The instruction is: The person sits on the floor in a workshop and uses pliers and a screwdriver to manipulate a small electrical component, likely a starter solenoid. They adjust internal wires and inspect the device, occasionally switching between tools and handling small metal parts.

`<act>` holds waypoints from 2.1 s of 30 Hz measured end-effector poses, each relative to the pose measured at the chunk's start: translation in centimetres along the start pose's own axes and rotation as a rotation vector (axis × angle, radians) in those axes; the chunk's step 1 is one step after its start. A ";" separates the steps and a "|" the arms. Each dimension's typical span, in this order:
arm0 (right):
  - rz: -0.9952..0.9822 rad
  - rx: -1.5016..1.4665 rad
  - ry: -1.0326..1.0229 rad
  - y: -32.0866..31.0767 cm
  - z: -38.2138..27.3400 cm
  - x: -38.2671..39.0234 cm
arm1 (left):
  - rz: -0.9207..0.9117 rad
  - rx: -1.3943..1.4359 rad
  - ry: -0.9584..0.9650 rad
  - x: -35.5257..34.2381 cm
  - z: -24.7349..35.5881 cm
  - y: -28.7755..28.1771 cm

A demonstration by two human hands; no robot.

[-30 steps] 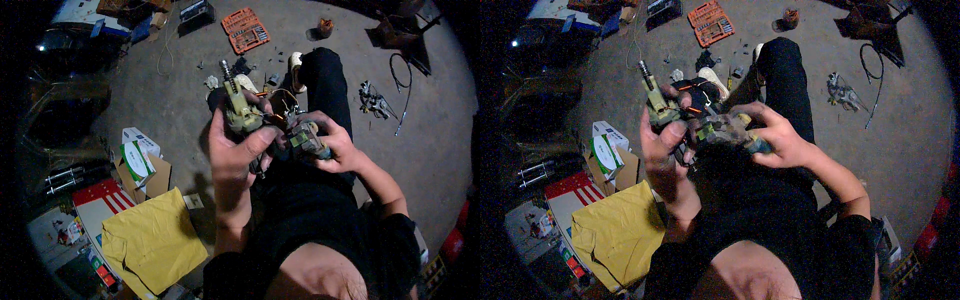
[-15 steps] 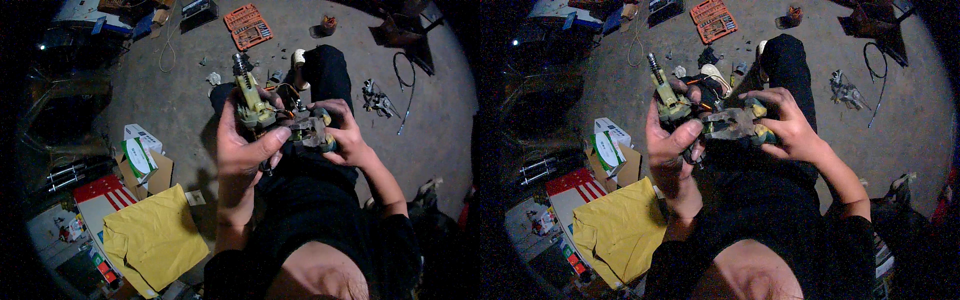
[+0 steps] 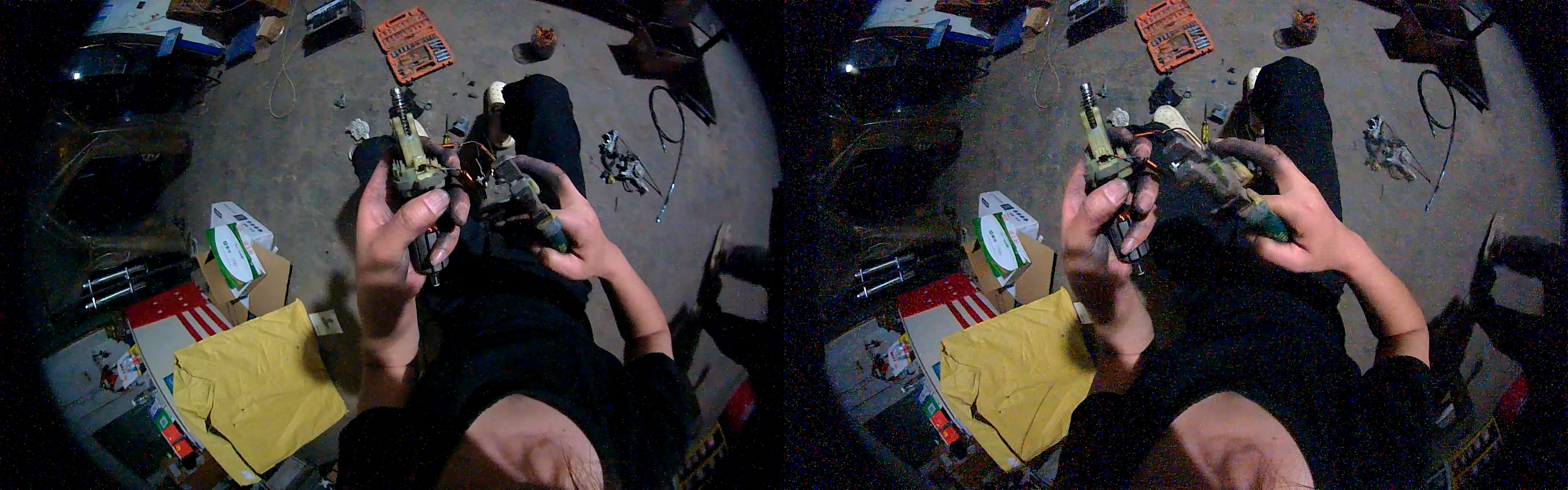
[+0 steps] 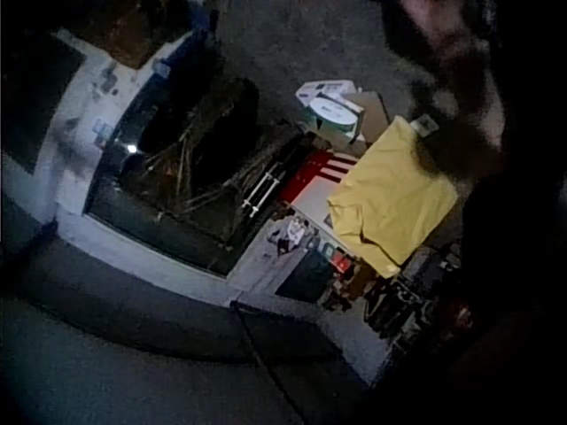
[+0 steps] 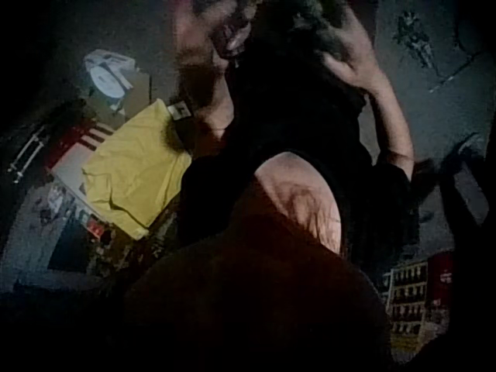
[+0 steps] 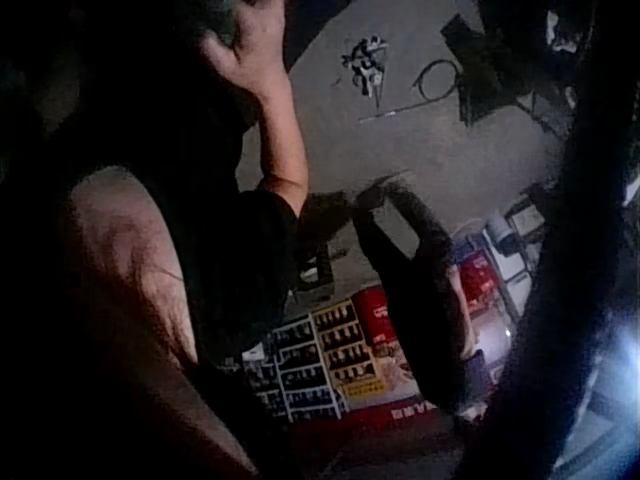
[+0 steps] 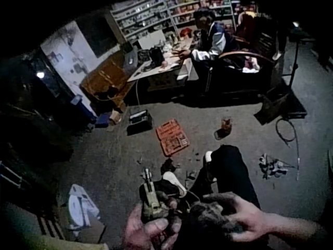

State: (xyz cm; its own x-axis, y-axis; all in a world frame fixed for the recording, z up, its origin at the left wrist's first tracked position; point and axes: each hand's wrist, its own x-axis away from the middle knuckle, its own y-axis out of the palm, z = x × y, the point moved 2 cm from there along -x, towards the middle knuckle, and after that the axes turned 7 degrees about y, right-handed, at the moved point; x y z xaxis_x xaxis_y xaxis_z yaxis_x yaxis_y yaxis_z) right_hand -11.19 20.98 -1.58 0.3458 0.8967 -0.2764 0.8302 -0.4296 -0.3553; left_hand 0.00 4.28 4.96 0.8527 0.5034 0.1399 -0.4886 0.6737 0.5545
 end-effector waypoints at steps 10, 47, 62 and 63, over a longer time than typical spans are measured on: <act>-0.071 0.094 0.046 -0.7 -0.9 -0.6 | 0.006 -0.068 -0.031 0.3 0.5 0.0; 0.431 -0.076 0.140 2.1 -3.0 -3.9 | -0.063 0.135 -0.086 0.0 -0.8 -2.4; 0.474 -0.242 0.185 3.3 -2.9 -5.3 | -0.012 -0.088 -0.057 0.9 -1.0 -2.2; 0.459 -0.300 0.217 3.4 -2.8 -5.3 | -0.008 -0.109 -0.051 0.9 -1.1 -2.2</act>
State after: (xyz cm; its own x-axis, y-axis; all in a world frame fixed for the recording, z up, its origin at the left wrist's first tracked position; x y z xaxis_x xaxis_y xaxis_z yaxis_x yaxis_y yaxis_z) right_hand -8.99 15.11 1.20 0.7543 0.6410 -0.1418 0.6509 -0.7584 0.0344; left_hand 1.67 3.88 3.02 0.8635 0.4717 0.1786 -0.4967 0.7337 0.4636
